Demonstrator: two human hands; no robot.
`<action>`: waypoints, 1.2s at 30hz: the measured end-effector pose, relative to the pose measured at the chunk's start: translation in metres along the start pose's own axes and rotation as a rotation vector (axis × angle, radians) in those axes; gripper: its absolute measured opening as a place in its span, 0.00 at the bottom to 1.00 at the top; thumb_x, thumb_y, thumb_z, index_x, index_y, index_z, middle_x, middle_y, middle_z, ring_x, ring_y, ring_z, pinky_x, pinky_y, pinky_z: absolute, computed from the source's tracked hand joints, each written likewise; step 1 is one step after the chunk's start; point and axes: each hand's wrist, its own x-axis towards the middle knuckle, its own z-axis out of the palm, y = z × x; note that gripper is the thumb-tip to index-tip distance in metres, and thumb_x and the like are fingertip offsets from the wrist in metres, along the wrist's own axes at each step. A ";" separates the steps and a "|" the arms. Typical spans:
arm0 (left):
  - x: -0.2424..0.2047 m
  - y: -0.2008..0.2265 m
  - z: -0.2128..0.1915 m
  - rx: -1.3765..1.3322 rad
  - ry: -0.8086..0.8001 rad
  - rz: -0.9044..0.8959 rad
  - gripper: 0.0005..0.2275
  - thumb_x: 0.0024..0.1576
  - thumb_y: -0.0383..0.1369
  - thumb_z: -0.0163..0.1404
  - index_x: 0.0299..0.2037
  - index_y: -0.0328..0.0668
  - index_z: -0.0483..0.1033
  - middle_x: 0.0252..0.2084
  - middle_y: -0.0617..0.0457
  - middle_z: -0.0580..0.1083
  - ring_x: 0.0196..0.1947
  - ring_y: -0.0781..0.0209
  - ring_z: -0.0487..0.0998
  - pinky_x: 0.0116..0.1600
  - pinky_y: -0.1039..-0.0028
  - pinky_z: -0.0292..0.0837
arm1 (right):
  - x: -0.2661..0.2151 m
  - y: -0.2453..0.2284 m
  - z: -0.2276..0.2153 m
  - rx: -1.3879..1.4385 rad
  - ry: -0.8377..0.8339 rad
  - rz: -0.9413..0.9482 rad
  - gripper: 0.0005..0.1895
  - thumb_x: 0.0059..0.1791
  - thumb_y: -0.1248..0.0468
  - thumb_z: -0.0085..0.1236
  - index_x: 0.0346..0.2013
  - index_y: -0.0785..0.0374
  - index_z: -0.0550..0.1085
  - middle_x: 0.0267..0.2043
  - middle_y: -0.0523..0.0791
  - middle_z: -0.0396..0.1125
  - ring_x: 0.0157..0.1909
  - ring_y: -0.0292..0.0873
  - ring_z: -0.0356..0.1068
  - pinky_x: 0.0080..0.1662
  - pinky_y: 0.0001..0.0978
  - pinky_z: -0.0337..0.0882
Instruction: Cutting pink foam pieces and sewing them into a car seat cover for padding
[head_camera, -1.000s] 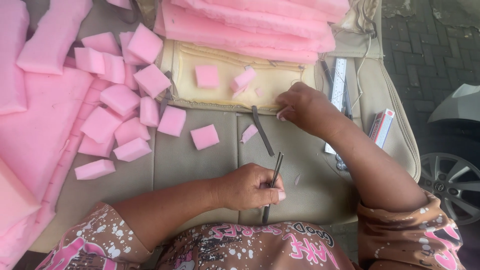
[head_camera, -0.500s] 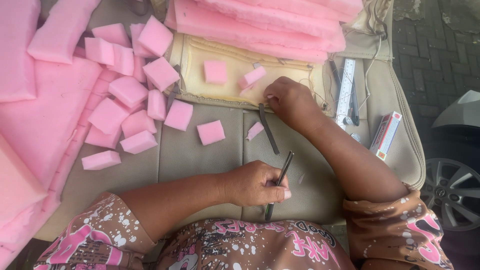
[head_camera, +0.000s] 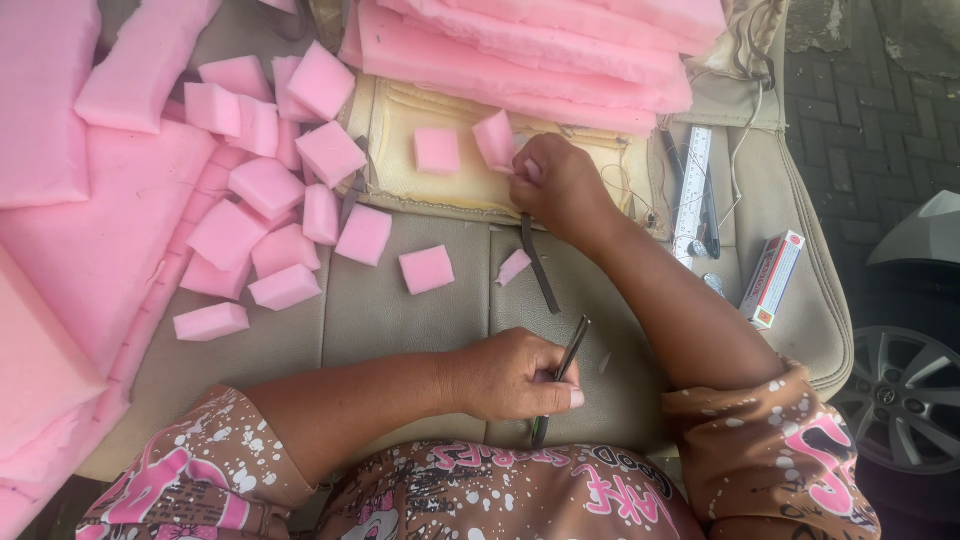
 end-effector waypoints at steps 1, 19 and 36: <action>-0.001 0.002 0.002 -0.002 0.000 0.000 0.05 0.58 0.33 0.54 0.32 0.43 0.79 0.21 0.50 0.76 0.24 0.64 0.78 0.32 0.73 0.74 | -0.011 -0.010 -0.011 -0.001 -0.001 0.001 0.05 0.45 0.59 0.63 0.35 0.50 0.76 0.34 0.46 0.68 0.38 0.54 0.75 0.40 0.46 0.74; -0.007 0.011 0.014 0.114 -0.023 0.151 0.05 0.56 0.33 0.55 0.30 0.42 0.77 0.24 0.46 0.74 0.26 0.55 0.78 0.28 0.69 0.71 | -0.179 -0.051 -0.078 0.023 -0.501 -0.222 0.04 0.43 0.73 0.54 0.31 0.63 0.75 0.28 0.52 0.69 0.30 0.61 0.77 0.30 0.48 0.76; -0.004 -0.012 0.019 -0.082 0.105 -0.038 0.05 0.61 0.32 0.52 0.33 0.44 0.75 0.24 0.58 0.75 0.19 0.71 0.72 0.27 0.79 0.68 | -0.325 -0.037 -0.148 -0.264 -0.508 -0.243 0.06 0.47 0.50 0.61 0.33 0.44 0.81 0.40 0.27 0.79 0.48 0.43 0.71 0.45 0.45 0.66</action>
